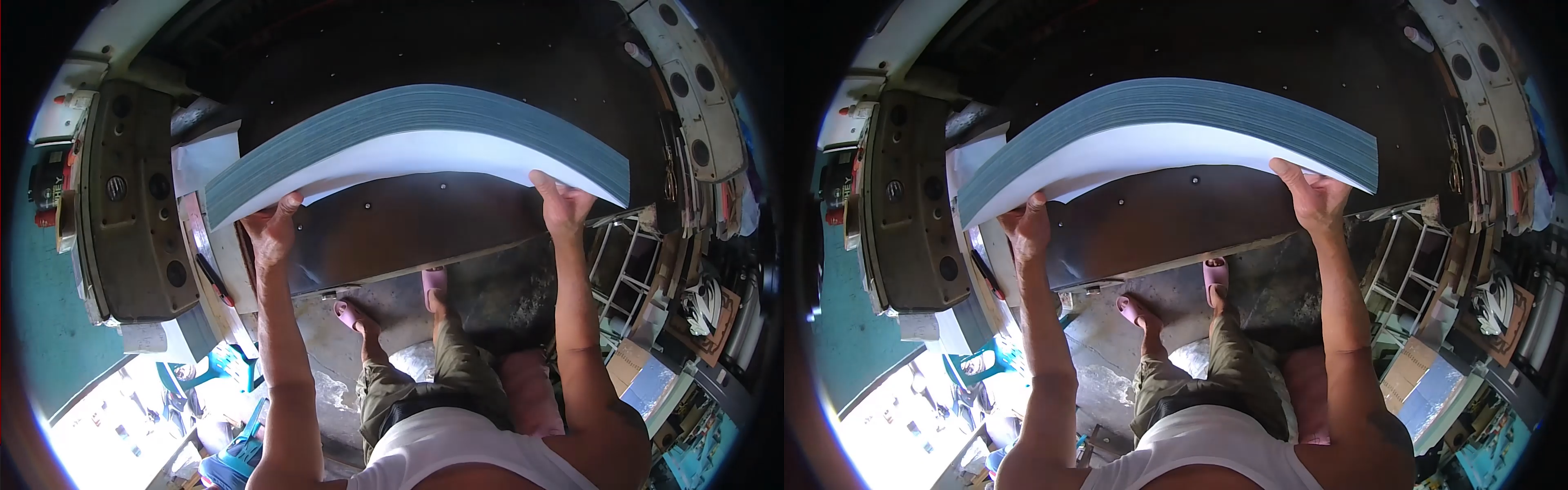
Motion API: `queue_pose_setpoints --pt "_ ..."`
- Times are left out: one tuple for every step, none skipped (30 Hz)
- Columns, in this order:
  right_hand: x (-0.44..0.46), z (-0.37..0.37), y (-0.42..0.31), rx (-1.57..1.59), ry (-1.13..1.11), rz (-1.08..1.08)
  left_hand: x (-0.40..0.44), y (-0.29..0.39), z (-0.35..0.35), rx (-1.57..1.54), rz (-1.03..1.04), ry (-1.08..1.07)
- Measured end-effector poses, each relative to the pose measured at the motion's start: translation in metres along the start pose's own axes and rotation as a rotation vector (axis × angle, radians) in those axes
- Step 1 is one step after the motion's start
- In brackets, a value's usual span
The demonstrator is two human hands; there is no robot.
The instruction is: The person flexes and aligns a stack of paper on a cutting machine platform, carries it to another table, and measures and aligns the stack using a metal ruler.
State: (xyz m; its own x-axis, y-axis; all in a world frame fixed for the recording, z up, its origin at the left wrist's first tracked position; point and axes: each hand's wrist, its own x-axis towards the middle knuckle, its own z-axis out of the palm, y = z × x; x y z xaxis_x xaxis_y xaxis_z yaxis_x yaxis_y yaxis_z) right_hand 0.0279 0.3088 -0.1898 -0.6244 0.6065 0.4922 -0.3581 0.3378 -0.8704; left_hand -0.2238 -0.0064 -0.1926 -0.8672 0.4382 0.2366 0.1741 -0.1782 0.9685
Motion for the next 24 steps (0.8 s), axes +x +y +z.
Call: queue_pose_setpoints --pt "-0.001 0.001 0.0 0.03 0.013 0.006 0.0 -0.001 -0.002 -0.001 -0.005 -0.012" --pt "-0.002 0.001 0.001 0.06 0.026 0.011 -0.001 -0.003 -0.003 0.0 -0.006 -0.011" --pt "-0.002 0.0 0.002 0.061 0.025 0.012 -0.002 -0.003 -0.004 0.003 -0.012 -0.004" --pt "-0.003 -0.001 0.004 0.057 0.02 -0.003 -0.002 -0.002 -0.005 0.006 -0.016 0.002" --pt "-0.002 -0.002 0.005 0.053 0.015 -0.019 -0.002 -0.002 -0.005 0.007 -0.015 0.003" --pt "-0.001 0.001 0.002 0.054 0.014 -0.02 -0.002 -0.002 -0.004 0.005 -0.003 0.037" --pt "0.0 0.004 -0.001 0.082 0.061 0.006 -0.002 -0.001 -0.003 0.003 0.01 0.072" --pt "0.0 0.007 -0.003 0.11 0.109 0.031 -0.001 -0.001 -0.002 0.006 0.011 0.074" --pt "-0.002 0.006 -0.002 0.114 0.107 0.031 0.0 0.001 -0.001 0.083 0.058 0.096" --pt "-0.005 0.002 0.0 0.05 0.094 0.039 0.002 0.004 0.001 0.162 0.105 0.119" --pt "-0.006 -0.002 0.002 -0.013 0.079 0.044 0.002 0.007 0.003 0.166 0.11 0.124" --pt "-0.008 -0.003 0.002 -0.003 0.076 0.039 0.003 0.012 0.006 0.185 0.11 0.139" --pt "-0.01 -0.003 -0.001 0.023 0.129 0.098 0.003 0.018 0.009 0.207 0.11 0.155" --pt "-0.013 -0.004 -0.003 0.053 0.178 0.157 0.0 0.025 0.01 0.218 0.12 0.166" --pt "-0.018 -0.006 -0.004 0.071 0.211 0.191 -0.006 0.034 0.009 0.193 0.048 0.131" --pt "-0.027 -0.015 -0.009 0.055 0.252 0.22 -0.012 0.045 0.008 0.174 -0.021 0.104" --pt "-0.038 -0.022 -0.013 0.049 0.292 0.257 -0.02 0.063 0.007 0.162 -0.102 0.06" --pt "-0.051 -0.033 -0.017 0.053 0.33 0.289 -0.028 0.087 0.004 0.163 -0.174 0.034" --pt "-0.071 -0.054 -0.013 0.017 0.373 0.357 -0.036 0.113 0.0 0.261 -0.18 0.012" --pt "-0.071 -0.044 -0.043 0.006 0.366 0.335 -0.045 0.14 -0.006 0.357 -0.198 -0.005" --pt "-0.081 -0.053 -0.056 -0.008 0.355 0.351 -0.056 0.164 -0.011 0.37 -0.174 -0.006" --pt "-0.074 -0.037 -0.094 0.007 0.308 0.307 -0.066 0.189 -0.02 0.372 -0.149 -0.018" --pt "-0.078 -0.024 -0.122 0.008 0.284 0.306 -0.078 0.217 -0.03 0.398 -0.134 0.027" --pt "-0.083 -0.008 -0.149 -0.008 0.266 0.304 -0.09 0.243 -0.043 0.392 -0.129 0.022"
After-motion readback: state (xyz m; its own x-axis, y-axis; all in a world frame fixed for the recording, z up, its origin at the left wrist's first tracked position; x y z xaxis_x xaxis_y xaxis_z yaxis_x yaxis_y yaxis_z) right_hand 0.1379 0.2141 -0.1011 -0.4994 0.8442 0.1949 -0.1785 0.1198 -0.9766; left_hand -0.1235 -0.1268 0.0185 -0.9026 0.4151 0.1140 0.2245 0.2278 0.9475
